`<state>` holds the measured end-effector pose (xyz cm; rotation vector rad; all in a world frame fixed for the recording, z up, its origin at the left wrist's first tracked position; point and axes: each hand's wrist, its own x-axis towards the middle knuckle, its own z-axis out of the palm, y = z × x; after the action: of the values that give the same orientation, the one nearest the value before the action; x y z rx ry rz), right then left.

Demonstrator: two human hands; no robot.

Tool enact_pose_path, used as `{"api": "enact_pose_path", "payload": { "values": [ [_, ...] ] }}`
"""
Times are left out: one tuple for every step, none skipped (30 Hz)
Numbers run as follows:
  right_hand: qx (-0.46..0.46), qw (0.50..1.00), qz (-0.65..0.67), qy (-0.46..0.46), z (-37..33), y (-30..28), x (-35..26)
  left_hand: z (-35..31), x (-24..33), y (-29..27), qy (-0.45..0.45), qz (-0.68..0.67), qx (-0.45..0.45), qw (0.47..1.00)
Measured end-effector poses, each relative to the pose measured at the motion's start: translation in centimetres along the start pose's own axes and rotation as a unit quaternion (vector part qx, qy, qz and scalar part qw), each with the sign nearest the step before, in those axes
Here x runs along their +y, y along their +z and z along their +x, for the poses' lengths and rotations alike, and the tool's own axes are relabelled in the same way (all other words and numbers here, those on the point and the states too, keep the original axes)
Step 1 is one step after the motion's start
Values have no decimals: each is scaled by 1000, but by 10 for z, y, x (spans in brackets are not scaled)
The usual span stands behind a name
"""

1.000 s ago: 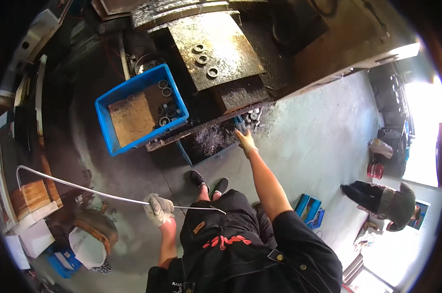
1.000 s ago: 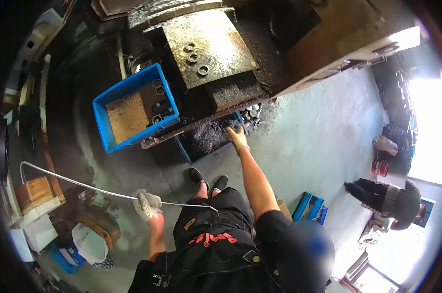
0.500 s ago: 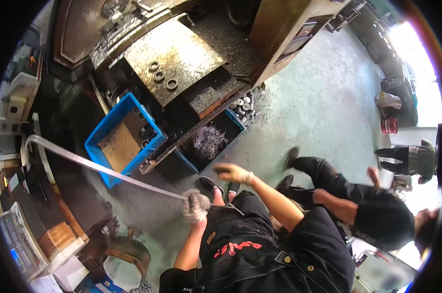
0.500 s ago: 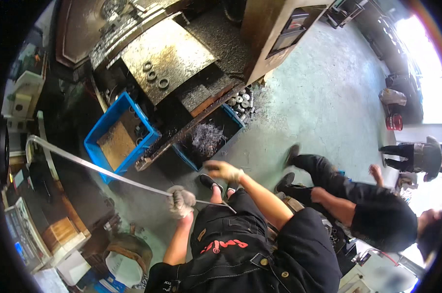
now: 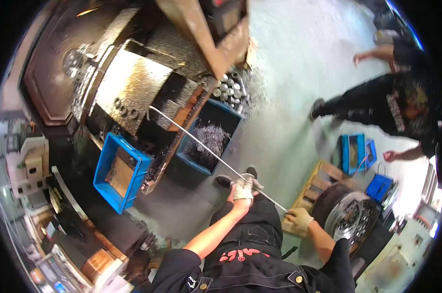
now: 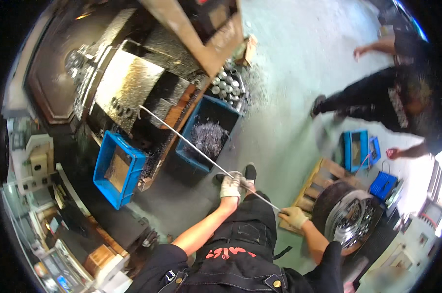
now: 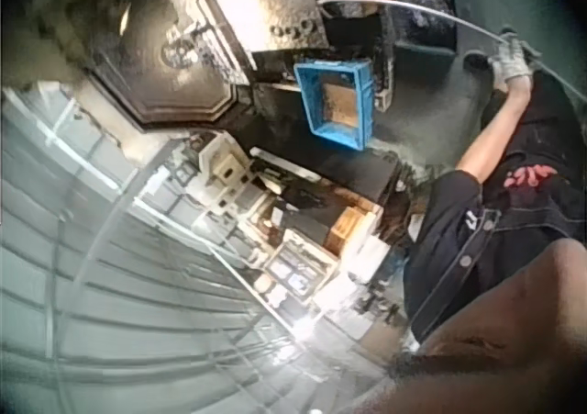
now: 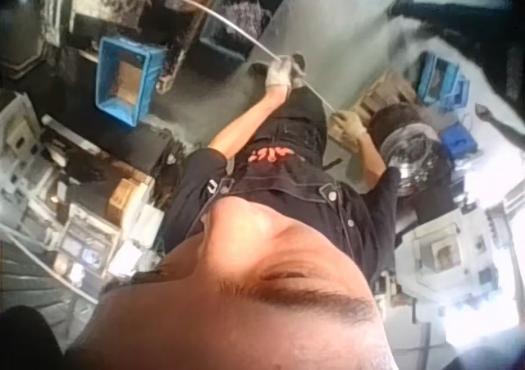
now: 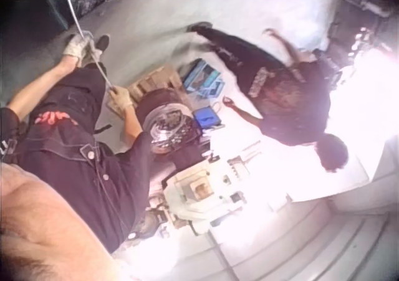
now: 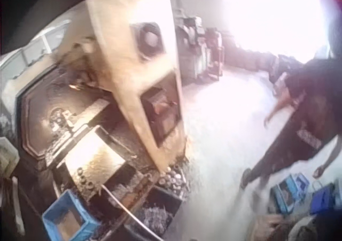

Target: The person uses a hooked metal rod to scrape and gather metal shavings from a machine bed and a blue bin, then uses a screwdriver to adjust components on the machine. The person squats to clean the bin and later stands to work on the machine.

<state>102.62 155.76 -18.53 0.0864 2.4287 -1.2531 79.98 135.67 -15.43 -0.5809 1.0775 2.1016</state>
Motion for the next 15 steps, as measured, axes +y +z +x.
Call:
{"api": "enact_pose_path", "payload": {
  "values": [
    [-30, 995, 30, 94, -24, 6, 9, -13, -3, 21, -31, 98, 38, 994],
    [-74, 981, 48, 173, -43, 1, 12, -20, -13, 28, -37, 148, 41, 987],
    [-70, 978, 29, 197, -67, 7, 27, -20, -25, 22, -85, 162, 22, 983],
    [-63, 972, 14, 227, -85, 14, 30, -16, -36, 15, -140, 179, 0, 974],
    [-107, 953, 22, 281, -100, 23, 31, -13, -50, 8, -153, 168, 12, 974],
    [-153, 932, 25, 326, -102, 15, 30, -2, -73, -10, -142, 137, 24, 980],
    [-171, 918, 58, 352, -96, 8, 25, 10, -82, -17, -148, 163, 38, 975],
    [-102, 939, 94, 315, -99, 17, 30, 26, -88, -22, -158, 188, 46, 968],
    [-33, 953, 125, 273, -100, 27, 37, 48, -98, -41, -181, 215, 68, 957],
    [35, 961, 155, 228, -100, 36, 44, 71, -107, -66, -202, 242, 93, 944],
    [47, 962, 170, 207, -88, 43, 47, 94, -109, -85, -227, 262, 129, 929],
    [57, 963, 185, 187, -67, 47, 47, 112, -108, -101, -251, 280, 167, 911],
    [-1, 952, 210, 224, -45, 47, 47, 120, -104, -109, -194, 258, 179, 929],
    [-58, 936, 233, 256, -22, 50, 50, 130, -97, -114, -133, 236, 187, 944],
    [-42, 938, 257, 228, -1, 62, 56, 142, -88, -120, -114, 254, 197, 940]
  ]
}}
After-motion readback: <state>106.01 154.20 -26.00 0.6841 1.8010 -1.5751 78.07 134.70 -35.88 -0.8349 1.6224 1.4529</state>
